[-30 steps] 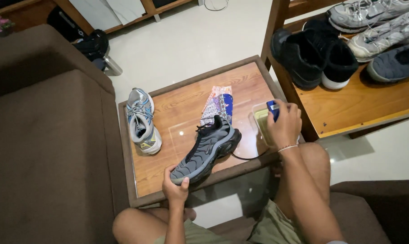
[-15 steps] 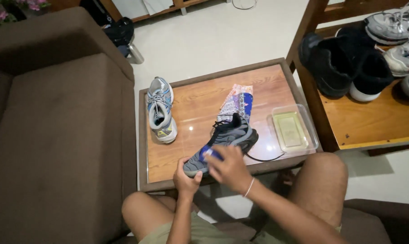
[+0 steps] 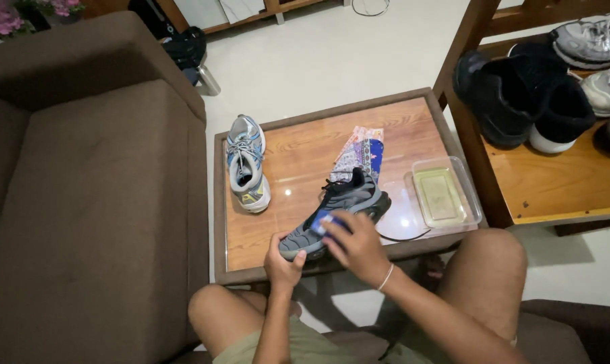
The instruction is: The person is cleaning a grey and black sneaker by scrubbing it with a small brush and cleaning solution on a small table.
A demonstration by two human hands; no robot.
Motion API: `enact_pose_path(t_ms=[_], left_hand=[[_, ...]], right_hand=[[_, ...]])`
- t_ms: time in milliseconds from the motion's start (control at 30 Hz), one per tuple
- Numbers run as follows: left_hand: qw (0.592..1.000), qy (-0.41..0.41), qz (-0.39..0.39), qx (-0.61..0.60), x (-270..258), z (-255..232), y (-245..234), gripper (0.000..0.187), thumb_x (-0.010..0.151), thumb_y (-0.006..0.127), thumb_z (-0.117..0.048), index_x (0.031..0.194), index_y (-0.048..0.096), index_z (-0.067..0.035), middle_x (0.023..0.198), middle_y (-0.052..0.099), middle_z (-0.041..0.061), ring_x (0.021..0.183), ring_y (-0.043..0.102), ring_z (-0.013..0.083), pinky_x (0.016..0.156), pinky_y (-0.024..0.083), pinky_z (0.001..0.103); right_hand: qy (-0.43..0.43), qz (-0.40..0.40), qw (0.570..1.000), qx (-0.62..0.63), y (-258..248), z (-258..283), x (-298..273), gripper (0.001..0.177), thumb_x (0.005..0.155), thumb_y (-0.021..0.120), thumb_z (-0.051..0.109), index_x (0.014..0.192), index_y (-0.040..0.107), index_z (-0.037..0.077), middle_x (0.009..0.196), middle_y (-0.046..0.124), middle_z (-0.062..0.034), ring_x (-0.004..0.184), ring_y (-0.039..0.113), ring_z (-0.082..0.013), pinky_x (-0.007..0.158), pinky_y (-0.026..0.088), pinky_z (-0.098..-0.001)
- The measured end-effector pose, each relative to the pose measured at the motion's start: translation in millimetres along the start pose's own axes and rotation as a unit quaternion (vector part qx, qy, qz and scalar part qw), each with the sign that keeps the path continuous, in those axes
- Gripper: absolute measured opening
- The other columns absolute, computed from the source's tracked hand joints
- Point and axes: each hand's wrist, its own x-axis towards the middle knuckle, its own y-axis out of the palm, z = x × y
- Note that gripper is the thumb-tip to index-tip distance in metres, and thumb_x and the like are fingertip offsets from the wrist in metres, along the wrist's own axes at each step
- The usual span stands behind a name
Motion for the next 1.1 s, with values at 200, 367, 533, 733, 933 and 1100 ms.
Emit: enact_pose_path(t_ms=[200, 367, 533, 733, 933, 1100], left_hand=[[1.000, 0.002, 0.016, -0.014, 0.7, -15.9, -8.1, 0.080, 0.049, 0.064, -0.079, 0.114, 0.067, -0.031, 0.098, 0.075, 0.008, 0.092, 0.073, 0.0402, 0.080, 0.058, 0.049], [1.000, 0.010, 0.014, -0.007, 1.3, -12.0, -5.2, 0.081, 0.051, 0.063, -0.080, 0.116, 0.065, -0.032, 0.100, 0.075, 0.008, 0.094, 0.073, 0.0402, 0.081, 0.057, 0.048], [1.000, 0.009, 0.017, -0.019, -0.5, -13.4, -7.5, 0.084, 0.052, 0.063, -0.082, 0.115, 0.065, -0.028, 0.101, 0.075, 0.010, 0.095, 0.072, 0.0421, 0.081, 0.056, 0.051], [1.000, 0.010, 0.012, -0.013, -0.5, -12.7, -6.2, 0.081, 0.052, 0.062, -0.081, 0.116, 0.064, -0.032, 0.100, 0.075, 0.008, 0.095, 0.072, 0.0403, 0.080, 0.057, 0.048], [1.000, 0.006, 0.014, -0.021, -0.9, -20.5, -8.6, 0.081, 0.051, 0.064, -0.079, 0.115, 0.065, -0.030, 0.099, 0.075, 0.010, 0.093, 0.072, 0.0424, 0.080, 0.056, 0.050], [1.000, 0.003, 0.013, -0.006, 1.3, -25.7, -10.9, 0.081, 0.051, 0.061, -0.081, 0.116, 0.065, -0.031, 0.099, 0.075, 0.010, 0.093, 0.072, 0.0416, 0.080, 0.057, 0.050]], right_hand=[[0.049, -0.059, 0.992, -0.099, -5.7, -57.6, 12.0, 0.035, 0.088, 0.073, 0.015, 0.122, 0.073, 0.020, 0.117, 0.065, -0.0165, 0.095, 0.064, -0.0377, 0.085, 0.050, -0.0468], [0.133, -0.092, 0.983, -0.082, -8.4, -80.4, 7.7, 0.038, 0.091, 0.075, 0.018, 0.129, 0.070, 0.015, 0.117, 0.062, -0.0144, 0.098, 0.062, -0.0341, 0.089, 0.049, -0.0433], [0.062, -0.001, 0.998, -0.015, -9.5, -31.4, 4.8, 0.042, 0.085, 0.079, 0.021, 0.125, 0.071, 0.018, 0.115, 0.062, -0.0117, 0.099, 0.061, -0.0327, 0.089, 0.048, -0.0438], [0.091, -0.059, 0.987, -0.116, -4.1, -92.8, 3.6, 0.042, 0.086, 0.077, 0.018, 0.127, 0.070, 0.022, 0.122, 0.061, -0.0137, 0.107, 0.061, -0.0334, 0.116, 0.031, -0.0564], [0.207, -0.047, 0.977, 0.005, -12.7, -66.0, -3.8, 0.040, 0.098, 0.065, 0.013, 0.137, 0.065, 0.017, 0.125, 0.057, -0.0153, 0.106, 0.057, -0.0389, 0.100, 0.042, -0.0509], [0.163, -0.044, 0.985, -0.026, -23.5, -67.8, 16.5, 0.043, 0.097, 0.066, 0.011, 0.139, 0.065, 0.020, 0.127, 0.057, -0.0134, 0.113, 0.055, -0.0372, 0.102, 0.040, -0.0500]])
